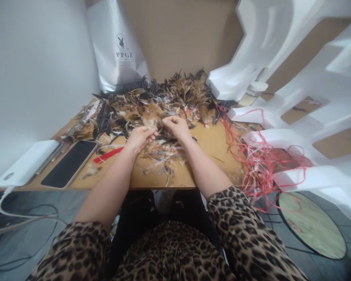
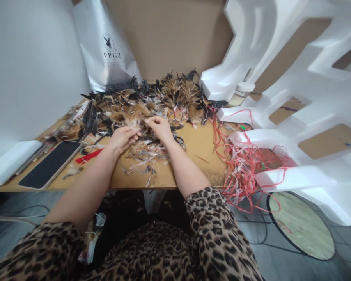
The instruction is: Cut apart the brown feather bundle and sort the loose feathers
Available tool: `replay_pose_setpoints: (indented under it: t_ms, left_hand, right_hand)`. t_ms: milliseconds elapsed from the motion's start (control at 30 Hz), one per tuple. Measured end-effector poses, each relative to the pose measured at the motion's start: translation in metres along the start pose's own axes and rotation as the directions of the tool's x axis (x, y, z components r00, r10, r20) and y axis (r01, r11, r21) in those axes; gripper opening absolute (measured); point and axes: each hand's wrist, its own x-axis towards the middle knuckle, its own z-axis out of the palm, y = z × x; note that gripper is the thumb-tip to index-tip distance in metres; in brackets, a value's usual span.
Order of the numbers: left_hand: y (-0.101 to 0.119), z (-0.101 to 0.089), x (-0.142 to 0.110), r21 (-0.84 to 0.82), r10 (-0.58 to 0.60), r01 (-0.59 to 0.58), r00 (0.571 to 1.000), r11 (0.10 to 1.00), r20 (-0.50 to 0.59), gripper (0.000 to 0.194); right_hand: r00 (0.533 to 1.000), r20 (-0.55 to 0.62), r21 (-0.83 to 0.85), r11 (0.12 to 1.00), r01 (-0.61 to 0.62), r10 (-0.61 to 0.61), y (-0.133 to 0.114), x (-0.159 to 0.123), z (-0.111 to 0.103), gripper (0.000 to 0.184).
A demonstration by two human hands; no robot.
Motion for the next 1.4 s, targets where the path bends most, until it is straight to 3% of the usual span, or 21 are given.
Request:
replay_pose_setpoints:
  t_ms: [100, 233, 400, 567, 667, 733, 800, 900, 967, 1100, 1200, 1300, 1400]
  left_hand:
    - [0.002, -0.004, 0.005, -0.166, -0.019, 0.003, 0.995, 0.986, -0.095, 0.010]
    - [0.003, -0.008, 0.010, -0.285, -0.060, 0.009, 0.984, 0.959, -0.170, 0.007]
    - [0.005, -0.008, 0.009, -0.346, -0.086, 0.023, 0.982, 0.938, -0.169, 0.001]
    - [0.007, -0.006, 0.008, -0.337, -0.090, 0.033, 0.984, 0.941, -0.156, 0.004]
    - [0.006, -0.006, 0.008, -0.324, -0.082, 0.035, 0.988, 0.945, -0.133, 0.007]
    - [0.004, -0.007, 0.009, -0.313, -0.073, 0.032, 0.990, 0.949, -0.119, 0.008]
    - [0.002, -0.008, 0.009, -0.304, -0.065, 0.029, 0.992, 0.952, -0.111, 0.010]
    - [0.001, -0.009, 0.010, -0.297, -0.061, 0.026, 0.992, 0.954, -0.108, 0.011]
    - [0.002, -0.008, 0.009, -0.298, -0.065, 0.030, 0.992, 0.954, -0.108, 0.010]
    - [0.005, -0.006, 0.006, -0.303, -0.089, 0.058, 0.992, 0.951, -0.089, 0.007]
    - [0.008, -0.004, 0.003, -0.308, -0.131, 0.112, 0.990, 0.945, -0.042, 0.006]
    - [0.008, -0.002, 0.000, -0.297, -0.171, 0.167, 0.985, 0.940, 0.012, 0.004]
    - [0.008, -0.001, -0.001, -0.282, -0.196, 0.201, 0.979, 0.938, 0.049, 0.004]
  right_hand:
    - [0.986, -0.160, -0.039, 0.999, 0.030, -0.036, 0.007, 0.012, -0.014, 0.025]
    - [0.972, -0.220, -0.214, 0.976, 0.034, -0.082, 0.021, 0.026, -0.027, 0.022]
    - [0.981, -0.106, -0.511, 0.855, 0.085, -0.161, 0.020, 0.027, -0.028, 0.019]
    - [1.000, 0.021, -0.740, 0.672, 0.017, -0.003, 0.003, 0.018, -0.017, 0.029]
    - [0.996, 0.055, -0.782, 0.624, -0.003, 0.074, 0.001, 0.017, -0.008, 0.038]
    - [0.992, 0.063, -0.753, 0.657, -0.025, 0.110, 0.005, 0.018, -0.001, 0.035]
    - [0.991, 0.050, -0.666, 0.744, -0.057, 0.121, 0.012, 0.020, 0.004, 0.026]
    - [0.994, -0.012, -0.428, 0.898, -0.103, 0.109, 0.017, 0.021, 0.006, 0.018]
    - [0.992, -0.040, -0.269, 0.955, -0.126, 0.119, 0.015, 0.020, 0.005, 0.019]
    - [0.992, -0.014, -0.081, 0.989, -0.124, 0.123, 0.008, 0.014, -0.002, 0.024]
    - [0.998, 0.021, -0.014, 0.998, -0.062, 0.062, 0.004, 0.009, -0.004, 0.027]
    - [0.997, 0.049, -0.013, 0.998, 0.054, -0.054, 0.000, 0.005, -0.002, 0.028]
    - [0.982, 0.108, -0.117, 0.979, 0.167, -0.154, -0.003, 0.000, 0.002, 0.026]
